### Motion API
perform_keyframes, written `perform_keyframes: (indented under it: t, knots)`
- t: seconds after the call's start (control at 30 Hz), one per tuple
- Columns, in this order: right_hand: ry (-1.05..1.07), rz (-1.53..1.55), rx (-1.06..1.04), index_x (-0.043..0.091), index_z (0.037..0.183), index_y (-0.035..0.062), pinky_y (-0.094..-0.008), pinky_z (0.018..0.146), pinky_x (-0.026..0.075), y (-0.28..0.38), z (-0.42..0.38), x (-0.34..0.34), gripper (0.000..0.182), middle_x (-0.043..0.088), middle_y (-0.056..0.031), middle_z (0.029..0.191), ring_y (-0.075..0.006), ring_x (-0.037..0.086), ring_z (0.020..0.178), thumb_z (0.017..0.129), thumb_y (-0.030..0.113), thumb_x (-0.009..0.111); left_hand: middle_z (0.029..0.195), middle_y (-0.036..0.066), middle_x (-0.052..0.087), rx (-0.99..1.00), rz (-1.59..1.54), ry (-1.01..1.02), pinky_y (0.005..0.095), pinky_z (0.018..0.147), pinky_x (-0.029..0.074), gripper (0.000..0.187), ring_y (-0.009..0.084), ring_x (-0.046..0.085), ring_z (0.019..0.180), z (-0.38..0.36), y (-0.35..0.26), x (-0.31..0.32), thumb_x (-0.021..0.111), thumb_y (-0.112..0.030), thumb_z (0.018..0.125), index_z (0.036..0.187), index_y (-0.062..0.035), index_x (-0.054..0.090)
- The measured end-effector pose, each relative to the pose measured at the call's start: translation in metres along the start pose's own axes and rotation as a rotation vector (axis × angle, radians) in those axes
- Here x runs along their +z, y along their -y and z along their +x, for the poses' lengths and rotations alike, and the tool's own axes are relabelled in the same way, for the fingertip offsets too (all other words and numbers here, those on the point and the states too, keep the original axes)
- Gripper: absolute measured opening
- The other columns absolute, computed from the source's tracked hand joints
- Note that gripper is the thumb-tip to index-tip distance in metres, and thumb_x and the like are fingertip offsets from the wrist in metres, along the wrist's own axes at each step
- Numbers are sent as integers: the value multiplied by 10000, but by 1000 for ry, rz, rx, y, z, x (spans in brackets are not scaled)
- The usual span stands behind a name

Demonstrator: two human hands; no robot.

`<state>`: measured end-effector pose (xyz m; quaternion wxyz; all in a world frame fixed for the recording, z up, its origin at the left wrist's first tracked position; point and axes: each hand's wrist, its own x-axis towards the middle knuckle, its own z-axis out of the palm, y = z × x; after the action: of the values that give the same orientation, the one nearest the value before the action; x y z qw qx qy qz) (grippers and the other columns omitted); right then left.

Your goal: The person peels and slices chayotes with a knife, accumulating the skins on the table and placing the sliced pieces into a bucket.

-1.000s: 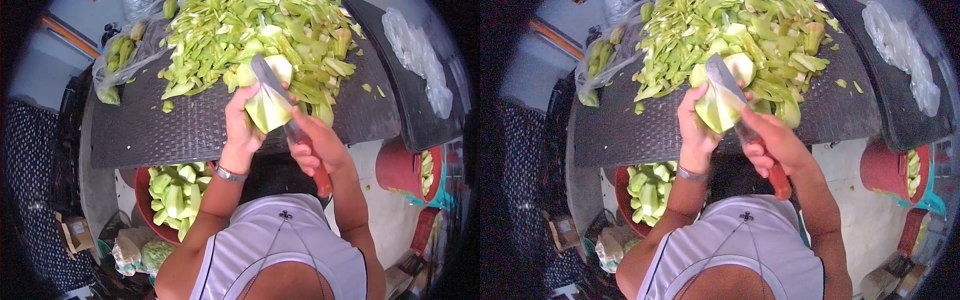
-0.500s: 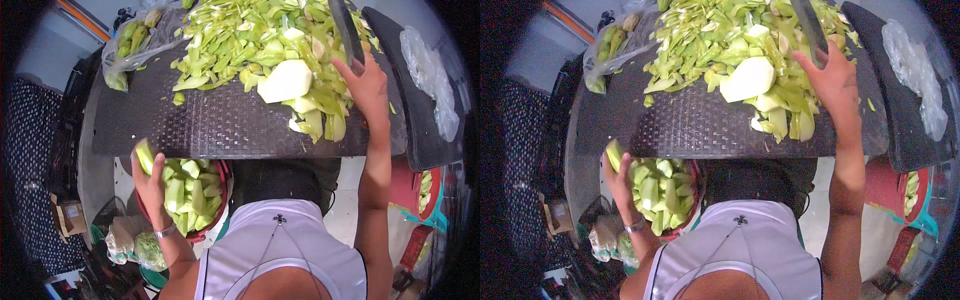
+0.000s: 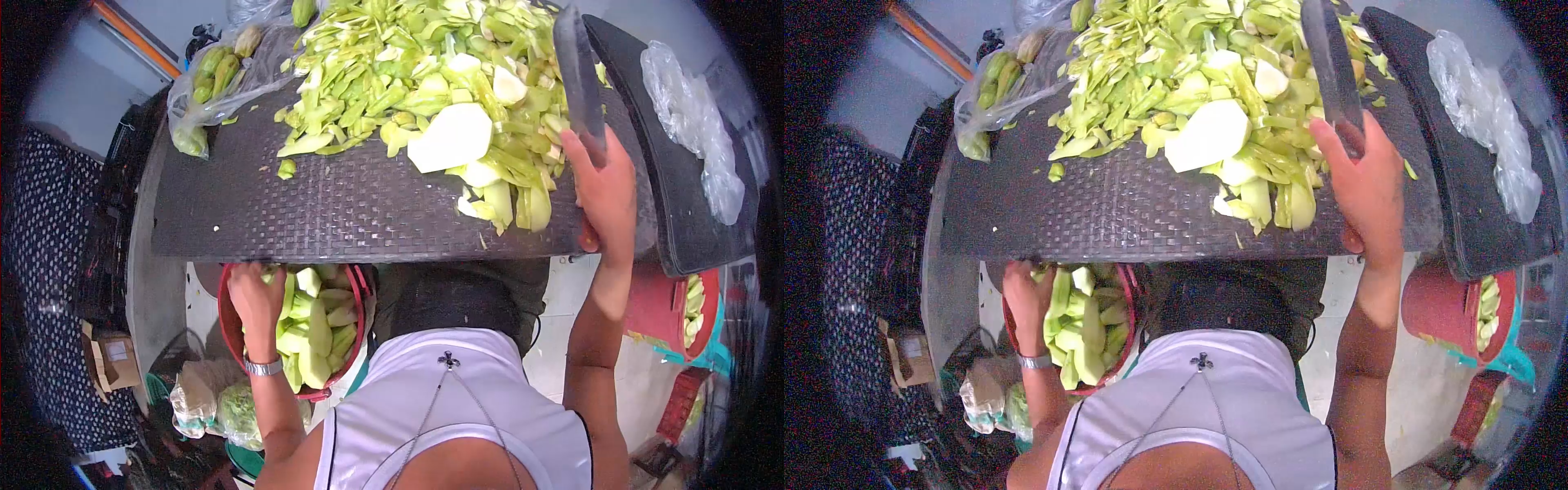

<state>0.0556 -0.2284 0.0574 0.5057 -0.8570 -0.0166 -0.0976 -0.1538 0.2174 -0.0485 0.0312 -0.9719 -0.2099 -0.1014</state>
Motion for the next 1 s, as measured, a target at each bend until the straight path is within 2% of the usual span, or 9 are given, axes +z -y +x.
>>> perform_keyframes:
  t: [0.03, 0.13, 0.23, 0.4, 0.53, 0.73, 0.77, 0.9, 1.0]
  knots:
    - [11, 17, 12, 661, 1247, -15, -370, 916, 548, 1, -5, -4, 439, 758, -196, 1159, -247, 734, 1072, 980, 328, 725, 963, 223, 719, -84, -47, 145, 464, 794, 550, 262, 396, 703, 931, 15, -24, -24, 781, -163, 777, 985, -10, 736]
    - [33, 55, 31, 662, 1243, -10, -356, 902, 547, -7, -17, -6, 401, 764, -172, 1148, -203, 728, 1038, 992, 297, 716, 941, 210, 713, 267, -459, -15, 455, 814, 554, 233, 391, 697, 926, 39, -89, -55, 752, -135, 778, 979, -18, 729]
    - [60, 69, 57, 660, 1249, -7, -352, 900, 547, -8, -27, -7, 391, 766, -167, 1141, -197, 729, 1027, 992, 283, 718, 998, 194, 713, 478, -678, 100, 457, 842, 553, 253, 396, 695, 939, 71, -149, -67, 745, -193, 845, 1043, -36, 727]
    - [103, 68, 65, 666, 1238, -14, -355, 902, 550, -2, -32, 0, 392, 766, -173, 1141, -202, 731, 1031, 983, 276, 730, 1103, 248, 723, 712, -695, -73, 454, 959, 540, 699, 408, 703, 1061, 152, -248, -30, 816, -500, 837, 1299, -6, 641]
    - [105, 68, 30, 679, 1209, -17, -356, 902, 547, -2, -30, 12, 384, 772, -151, 1110, -195, 727, 1001, 981, 287, 735, 1121, 294, 711, 771, -592, 222, 457, 944, 547, 924, 436, 699, 1064, 189, -289, -26, 896, -594, 682, 1297, 38, 623]
    - [157, 129, 121, 693, 1201, 8, -283, 581, 477, 6, -27, 33, 412, 742, -39, 919, -90, 612, 659, 966, 341, 750, 973, 169, 766, 884, -728, 250, 394, 848, 572, 644, 292, 745, 912, 198, -286, -23, 926, -354, 687, 1191, -32, 689]
    - [153, 193, 116, 697, 1208, 25, -255, 475, 380, 9, -29, 38, 414, 667, 6, 796, -46, 489, 534, 964, 356, 747, 969, 133, 778, 871, -793, 236, 360, 828, 577, 548, 249, 751, 878, 200, -283, -20, 902, -272, 723, 1170, -26, 701]
    - [199, 287, 129, 701, 1121, 57, -225, 451, 370, 3, -20, 43, 335, 579, 37, 696, -31, 451, 482, 952, 337, 773, 1023, 136, 774, 784, -1198, 625, 336, 762, 601, 461, 212, 751, 849, 211, -264, -55, 853, -129, 771, 1190, 5, 715]
    - [226, 523, 112, 681, 1047, 58, -209, 426, 369, 15, -15, 55, 308, 553, 44, 661, -30, 455, 457, 931, 315, 805, 1243, 140, 713, 871, -1065, 1065, 421, 1132, 445, 705, 264, 634, 1213, 221, -258, -97, 809, 18, 788, 1441, -68, 557]
